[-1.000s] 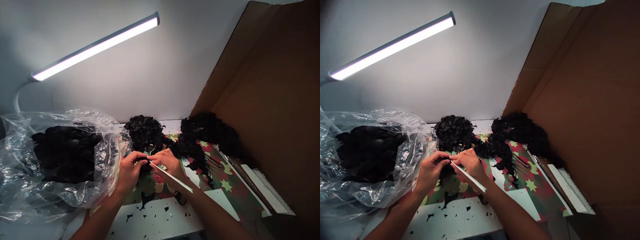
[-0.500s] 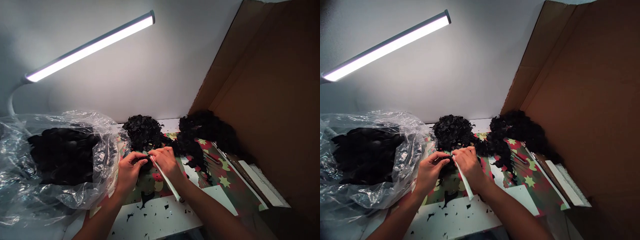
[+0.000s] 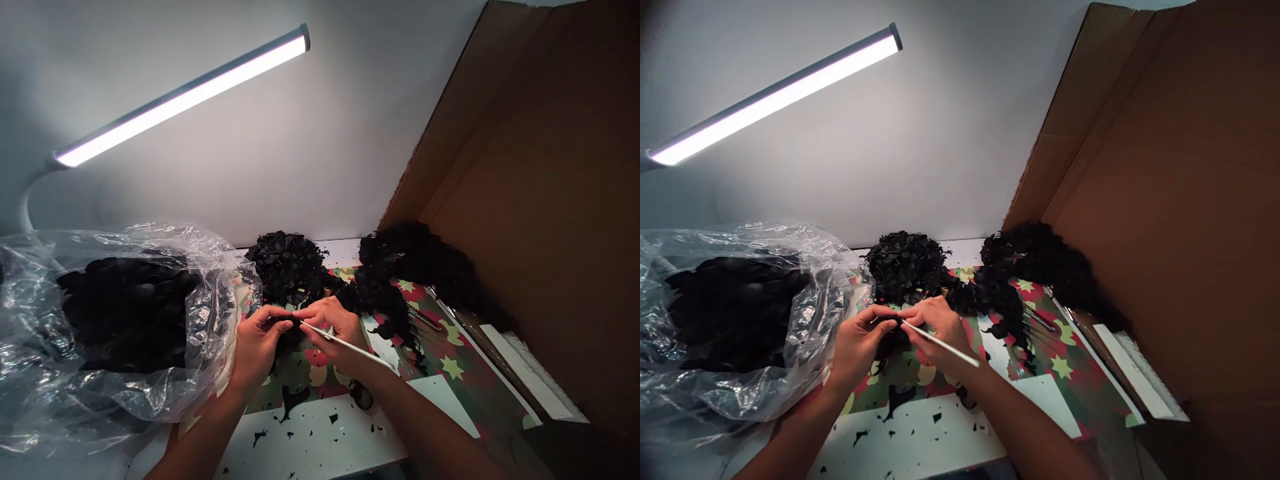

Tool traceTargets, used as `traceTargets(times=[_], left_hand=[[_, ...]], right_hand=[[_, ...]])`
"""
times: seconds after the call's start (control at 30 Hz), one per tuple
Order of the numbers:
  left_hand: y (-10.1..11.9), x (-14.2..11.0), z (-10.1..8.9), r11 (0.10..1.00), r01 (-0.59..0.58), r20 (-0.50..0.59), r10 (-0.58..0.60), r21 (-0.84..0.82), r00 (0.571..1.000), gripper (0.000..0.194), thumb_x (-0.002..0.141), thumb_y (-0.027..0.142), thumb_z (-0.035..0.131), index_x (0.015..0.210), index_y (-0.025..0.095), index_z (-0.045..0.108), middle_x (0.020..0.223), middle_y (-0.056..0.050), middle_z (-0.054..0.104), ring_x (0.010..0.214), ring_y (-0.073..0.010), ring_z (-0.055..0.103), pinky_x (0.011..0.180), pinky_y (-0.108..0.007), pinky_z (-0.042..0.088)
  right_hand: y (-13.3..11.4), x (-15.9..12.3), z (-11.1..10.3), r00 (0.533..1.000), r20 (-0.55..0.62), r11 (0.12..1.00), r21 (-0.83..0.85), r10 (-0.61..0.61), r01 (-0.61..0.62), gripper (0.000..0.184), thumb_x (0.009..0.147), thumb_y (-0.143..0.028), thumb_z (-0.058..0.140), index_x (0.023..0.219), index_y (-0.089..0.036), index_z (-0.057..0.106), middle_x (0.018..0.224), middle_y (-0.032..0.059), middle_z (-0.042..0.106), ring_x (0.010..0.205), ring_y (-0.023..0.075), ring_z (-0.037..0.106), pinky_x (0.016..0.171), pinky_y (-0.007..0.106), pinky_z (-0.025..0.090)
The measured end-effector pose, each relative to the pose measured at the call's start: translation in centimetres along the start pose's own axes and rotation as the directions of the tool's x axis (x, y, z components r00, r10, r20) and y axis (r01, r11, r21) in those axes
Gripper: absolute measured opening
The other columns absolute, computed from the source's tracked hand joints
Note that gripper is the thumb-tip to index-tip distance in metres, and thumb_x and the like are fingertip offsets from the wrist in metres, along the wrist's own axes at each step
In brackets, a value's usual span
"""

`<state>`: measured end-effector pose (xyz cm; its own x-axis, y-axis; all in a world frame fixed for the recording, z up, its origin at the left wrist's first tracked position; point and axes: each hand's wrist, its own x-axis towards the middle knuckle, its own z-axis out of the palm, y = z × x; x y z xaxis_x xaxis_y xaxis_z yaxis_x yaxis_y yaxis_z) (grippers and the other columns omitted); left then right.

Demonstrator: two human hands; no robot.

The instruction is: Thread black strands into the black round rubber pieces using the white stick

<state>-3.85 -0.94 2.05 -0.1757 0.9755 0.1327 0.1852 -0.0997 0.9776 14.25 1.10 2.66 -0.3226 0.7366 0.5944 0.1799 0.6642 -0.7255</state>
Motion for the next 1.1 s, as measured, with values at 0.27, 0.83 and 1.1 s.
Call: traceTargets(times=[0.27, 0.83, 1.1], left_hand=[[0.1, 0.1, 0.3, 0.994, -0.087, 0.001, 0.087, 0.064, 0.996, 0.006, 0.076, 0.022, 0.069, 0.078, 0.022, 0.076, 0.076, -0.001, 0.076, 0.072, -0.018, 0.069, 0.068, -0.027, 0.054], [-0.5, 0.0, 0.0, 0.981, -0.129, -0.003, 0.131, 0.142, 0.991, 0.005, 0.078, 0.021, 0.07, 0.078, 0.022, 0.075, 0.076, 0.0, 0.075, 0.071, -0.0177, 0.069, 0.068, -0.028, 0.053], [0.0, -0.3, 0.4, 0.993, -0.079, -0.021, 0.081, 0.085, 0.996, 0.005, 0.076, 0.025, 0.073, 0.079, 0.022, 0.076, 0.077, -0.001, 0.077, 0.071, -0.0184, 0.07, 0.068, -0.028, 0.056]], right_hand=[[0.4, -0.1, 0.2, 0.991, 0.036, 0.982, -0.139, -0.125, 0.129, 0.011, 0.096, -0.024, 0.06, 0.087, -0.023, 0.065, 0.104, 0.004, 0.078, 0.091, 0.0191, 0.069, 0.088, 0.039, 0.046], [0.3, -0.1, 0.4, 0.985, 0.064, 0.964, -0.204, -0.16, 0.17, 0.011, 0.098, -0.022, 0.058, 0.088, -0.022, 0.064, 0.102, 0.0036, 0.078, 0.088, 0.018, 0.069, 0.087, 0.039, 0.046], [0.4, -0.6, 1.3, 0.97, 0.067, 0.875, -0.42, -0.235, 0.241, 0.018, 0.099, -0.01, 0.049, 0.109, -0.02, 0.061, 0.104, 0.0069, 0.075, 0.096, 0.0208, 0.067, 0.087, 0.04, 0.043]])
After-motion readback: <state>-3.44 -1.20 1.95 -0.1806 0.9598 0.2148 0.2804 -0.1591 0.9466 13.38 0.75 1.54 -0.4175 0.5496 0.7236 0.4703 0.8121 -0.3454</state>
